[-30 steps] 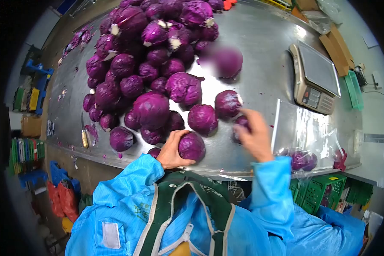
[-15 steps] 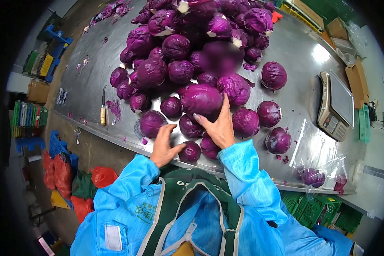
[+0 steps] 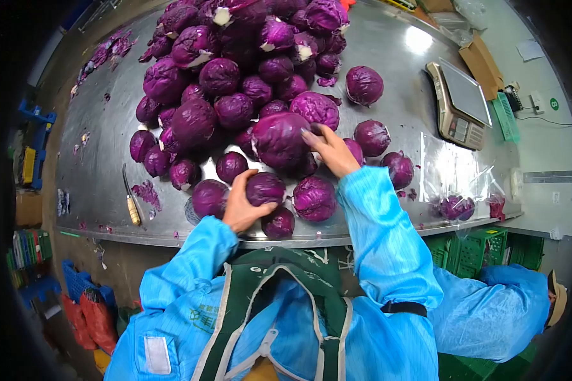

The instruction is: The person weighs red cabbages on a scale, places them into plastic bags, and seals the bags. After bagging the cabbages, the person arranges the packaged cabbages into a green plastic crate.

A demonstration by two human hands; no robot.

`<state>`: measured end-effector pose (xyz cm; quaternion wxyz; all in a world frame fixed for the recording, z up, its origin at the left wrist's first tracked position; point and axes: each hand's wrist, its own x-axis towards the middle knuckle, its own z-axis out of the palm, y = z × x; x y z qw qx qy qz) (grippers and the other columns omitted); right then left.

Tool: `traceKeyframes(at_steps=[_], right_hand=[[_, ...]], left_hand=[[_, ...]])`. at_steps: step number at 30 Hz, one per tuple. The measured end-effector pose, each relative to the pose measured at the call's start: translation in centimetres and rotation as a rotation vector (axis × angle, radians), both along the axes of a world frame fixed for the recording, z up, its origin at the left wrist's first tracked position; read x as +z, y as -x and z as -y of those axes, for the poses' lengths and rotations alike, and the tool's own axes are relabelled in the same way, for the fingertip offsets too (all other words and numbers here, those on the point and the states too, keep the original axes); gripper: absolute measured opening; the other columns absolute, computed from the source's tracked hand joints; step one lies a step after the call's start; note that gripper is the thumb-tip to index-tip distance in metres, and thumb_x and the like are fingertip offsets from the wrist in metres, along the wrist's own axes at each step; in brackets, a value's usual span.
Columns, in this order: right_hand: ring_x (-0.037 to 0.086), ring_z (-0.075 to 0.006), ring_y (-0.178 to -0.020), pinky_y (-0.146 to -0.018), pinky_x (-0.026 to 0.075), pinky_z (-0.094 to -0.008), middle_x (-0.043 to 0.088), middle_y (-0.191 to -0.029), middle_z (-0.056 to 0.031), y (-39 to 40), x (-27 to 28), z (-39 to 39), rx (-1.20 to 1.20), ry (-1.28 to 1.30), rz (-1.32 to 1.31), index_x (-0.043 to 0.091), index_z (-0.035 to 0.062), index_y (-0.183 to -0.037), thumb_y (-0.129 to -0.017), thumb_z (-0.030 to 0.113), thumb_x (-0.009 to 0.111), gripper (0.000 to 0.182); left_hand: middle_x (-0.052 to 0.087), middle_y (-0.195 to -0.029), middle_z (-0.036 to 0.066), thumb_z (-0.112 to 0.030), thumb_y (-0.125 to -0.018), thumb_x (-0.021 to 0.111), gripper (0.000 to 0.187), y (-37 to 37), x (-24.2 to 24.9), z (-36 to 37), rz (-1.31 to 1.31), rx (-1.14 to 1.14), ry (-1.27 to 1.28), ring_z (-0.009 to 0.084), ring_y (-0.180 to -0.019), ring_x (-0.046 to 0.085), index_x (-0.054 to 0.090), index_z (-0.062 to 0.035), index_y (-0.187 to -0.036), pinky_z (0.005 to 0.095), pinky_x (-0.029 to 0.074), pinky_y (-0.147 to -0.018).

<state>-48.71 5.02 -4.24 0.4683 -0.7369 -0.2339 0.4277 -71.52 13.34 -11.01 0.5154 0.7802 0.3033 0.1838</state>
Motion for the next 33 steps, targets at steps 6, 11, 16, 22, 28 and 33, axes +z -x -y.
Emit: traceKeyframes(at_steps=[6,11,16,22,28,33], right_hand=[[0.048,-0.0323,-0.114,-0.095,0.038,-0.0406,0.051,-0.121,-0.0206,4.4,-4.2,7.9,0.206,0.058,0.606,0.041,-0.0017,-0.126,-0.074,0.036,0.071,0.072],[0.043,-0.0375,-0.115,-0.095,0.035,-0.0446,0.044,-0.127,-0.0203,6.3,-3.4,10.2,0.228,0.097,0.799,0.037,0.0009,-0.129,-0.065,0.030,0.076,0.080],[0.056,-0.0361,-0.094,-0.080,0.044,-0.0444,0.057,-0.101,-0.0210,1.8,-0.3,8.8,0.201,0.004,0.779,0.054,-0.0002,-0.106,-0.067,0.029,0.076,0.054],[0.055,-0.0366,-0.096,-0.086,0.038,-0.0434,0.058,-0.101,-0.0221,3.1,-4.5,1.9,0.260,0.004,0.992,0.025,-0.0089,-0.134,-0.065,0.028,0.077,0.094],[0.055,-0.0347,-0.091,-0.080,0.038,-0.0436,0.058,-0.093,-0.0221,3.2,-6.0,0.5,0.319,0.212,1.030,0.038,-0.0104,-0.119,-0.058,0.027,0.078,0.082],[0.054,-0.0346,-0.092,-0.079,0.037,-0.0437,0.058,-0.092,-0.0199,3.8,-4.9,3.1,0.529,0.247,0.966,0.050,-0.0063,-0.103,-0.059,0.033,0.075,0.063]], left_hand=[[0.049,-0.117,0.014,-0.013,-0.072,0.062,0.065,3.3,2.6,-1.4,0.466,0.238,0.788,0.0201,-0.103,0.054,0.036,-0.0083,-0.131,0.0332,0.045,-0.091],[0.058,-0.108,0.010,-0.050,-0.083,0.048,0.054,3.9,2.6,-1.0,0.562,0.505,1.106,0.0267,-0.092,0.061,0.047,-0.0130,-0.122,0.0395,0.052,-0.070],[0.060,-0.107,0.016,-0.068,-0.079,0.037,0.073,3.7,4.1,-0.6,0.616,0.505,1.228,0.0282,-0.083,0.062,0.049,-0.0103,-0.122,0.0347,0.046,-0.058],[0.061,-0.101,0.017,-0.071,-0.078,0.034,0.076,4.6,5.1,0.1,0.701,0.573,1.314,0.0264,-0.071,0.059,0.051,-0.0089,-0.119,0.0337,0.046,-0.056],[0.059,-0.103,0.018,-0.071,-0.079,0.033,0.079,8.1,4.8,-1.2,0.830,0.751,1.217,0.0246,-0.072,0.058,0.048,-0.0056,-0.122,0.0356,0.050,-0.060],[0.059,-0.104,0.017,-0.068,-0.081,0.033,0.076,9.5,4.6,-1.7,0.830,0.850,1.098,0.0269,-0.078,0.059,0.048,-0.0058,-0.121,0.0361,0.049,-0.060]])
